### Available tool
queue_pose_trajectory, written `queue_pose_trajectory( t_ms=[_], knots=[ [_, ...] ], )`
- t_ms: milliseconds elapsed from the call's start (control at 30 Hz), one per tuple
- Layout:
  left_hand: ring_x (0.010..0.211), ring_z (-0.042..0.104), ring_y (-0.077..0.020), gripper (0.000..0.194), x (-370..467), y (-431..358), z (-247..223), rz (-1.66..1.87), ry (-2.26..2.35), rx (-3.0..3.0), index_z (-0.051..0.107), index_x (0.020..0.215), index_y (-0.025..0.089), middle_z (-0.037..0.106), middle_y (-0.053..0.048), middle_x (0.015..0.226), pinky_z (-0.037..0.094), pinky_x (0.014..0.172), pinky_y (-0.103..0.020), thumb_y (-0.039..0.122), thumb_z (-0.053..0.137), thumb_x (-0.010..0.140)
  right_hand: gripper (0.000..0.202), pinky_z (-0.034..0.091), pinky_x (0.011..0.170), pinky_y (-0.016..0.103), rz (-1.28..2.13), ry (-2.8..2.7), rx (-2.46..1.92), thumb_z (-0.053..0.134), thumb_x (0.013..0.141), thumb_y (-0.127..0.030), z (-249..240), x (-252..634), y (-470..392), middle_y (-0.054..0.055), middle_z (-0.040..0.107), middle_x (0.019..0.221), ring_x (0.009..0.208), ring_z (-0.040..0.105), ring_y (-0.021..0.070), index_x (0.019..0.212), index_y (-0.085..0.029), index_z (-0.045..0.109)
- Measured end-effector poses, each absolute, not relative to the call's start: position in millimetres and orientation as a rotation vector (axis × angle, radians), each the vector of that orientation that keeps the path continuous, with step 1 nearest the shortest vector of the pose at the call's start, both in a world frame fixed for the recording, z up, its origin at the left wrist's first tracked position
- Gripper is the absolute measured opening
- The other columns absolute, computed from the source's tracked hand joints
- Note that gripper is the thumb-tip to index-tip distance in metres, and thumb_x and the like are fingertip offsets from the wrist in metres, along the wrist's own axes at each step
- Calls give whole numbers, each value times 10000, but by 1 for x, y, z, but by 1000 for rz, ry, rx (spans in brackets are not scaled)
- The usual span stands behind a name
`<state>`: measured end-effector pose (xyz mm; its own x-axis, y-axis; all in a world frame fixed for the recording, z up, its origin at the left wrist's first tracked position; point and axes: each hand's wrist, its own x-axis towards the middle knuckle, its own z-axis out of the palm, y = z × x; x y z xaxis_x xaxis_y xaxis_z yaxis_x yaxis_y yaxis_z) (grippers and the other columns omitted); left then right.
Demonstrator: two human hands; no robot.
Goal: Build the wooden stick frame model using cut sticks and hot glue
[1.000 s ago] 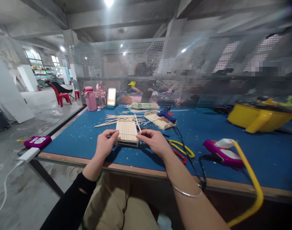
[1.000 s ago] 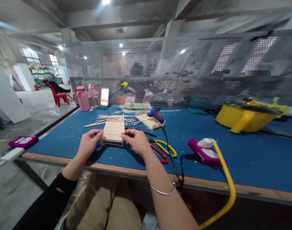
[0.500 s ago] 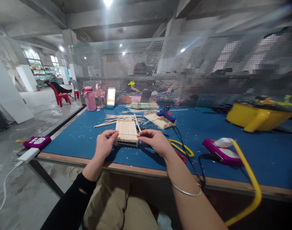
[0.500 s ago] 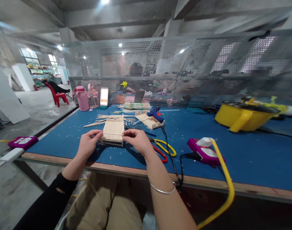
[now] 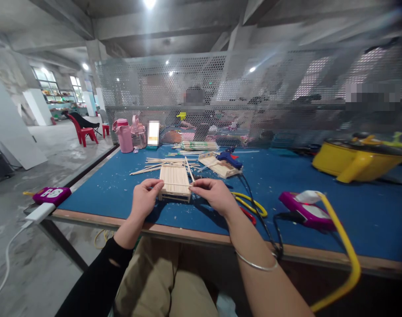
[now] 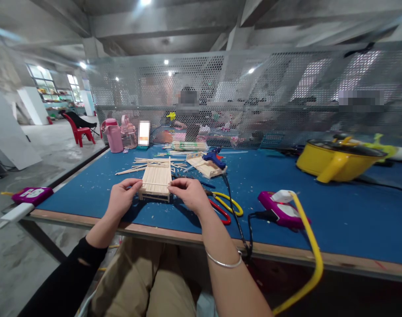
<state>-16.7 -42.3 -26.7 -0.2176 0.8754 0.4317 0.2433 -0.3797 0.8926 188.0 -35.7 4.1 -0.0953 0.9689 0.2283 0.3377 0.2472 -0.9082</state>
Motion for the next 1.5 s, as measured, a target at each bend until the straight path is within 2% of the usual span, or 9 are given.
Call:
queue_pose_trajectory(
  t_ms=[433, 567, 700, 833, 967, 1200, 1500],
  knots=[
    [800, 625, -182, 229, -16, -45, -26, 1659, 1286, 1511, 720, 772, 142, 711, -71, 820, 451, 723, -260, 333, 604, 723, 303, 428, 637, 282, 768, -1699, -1244, 649, 624, -427, 4, 188, -36, 30, 672, 699, 642, 571, 156, 736, -148, 684],
    [831, 611, -173, 317, -17, -48, -25, 1648, 1257, 1455, 723, 816, 137, 713, -60, 858, 434, 757, -257, 357, 496, 792, 304, 423, 634, 281, 772, -1707, -1246, 648, 627, -433, 4, 188, -36, 32, 669, 706, 646, 568, 156, 730, -149, 681],
    [804, 583, -156, 420, -17, -50, -23, 1614, 1256, 1351, 712, 905, 135, 706, -67, 937, 425, 695, -247, 345, 354, 845, 291, 420, 644, 279, 795, -1697, -1259, 655, 625, -416, 5, 188, -37, 31, 666, 713, 644, 558, 149, 733, -147, 677],
    [774, 568, -156, 455, -18, -51, -21, 1627, 1271, 1325, 696, 949, 125, 705, -79, 927, 416, 661, -252, 348, 311, 854, 287, 419, 653, 282, 799, -1698, -1246, 657, 628, -413, 5, 188, -36, 30, 666, 715, 644, 553, 148, 739, -149, 675],
    [791, 584, -168, 426, -18, -50, -22, 1658, 1329, 1269, 700, 898, 117, 706, -85, 880, 427, 688, -264, 362, 356, 837, 290, 421, 658, 284, 781, -1710, -1243, 658, 630, -417, 5, 189, -36, 30, 668, 716, 647, 556, 150, 740, -150, 678],
    [894, 625, -194, 265, -17, -48, -26, 1674, 1281, 1348, 710, 837, 127, 717, -86, 902, 438, 825, -284, 324, 558, 745, 300, 419, 634, 281, 772, -1727, -1242, 650, 630, -435, 4, 189, -36, 28, 657, 697, 627, 549, 149, 735, -155, 676],
    [806, 637, -191, 224, -18, -49, -25, 1642, 1336, 1437, 717, 806, 135, 722, -81, 836, 462, 775, -296, 311, 622, 707, 296, 427, 634, 279, 765, -1733, -1237, 652, 633, -438, 5, 188, -37, 20, 655, 686, 626, 552, 147, 726, -157, 676]
  ],
)
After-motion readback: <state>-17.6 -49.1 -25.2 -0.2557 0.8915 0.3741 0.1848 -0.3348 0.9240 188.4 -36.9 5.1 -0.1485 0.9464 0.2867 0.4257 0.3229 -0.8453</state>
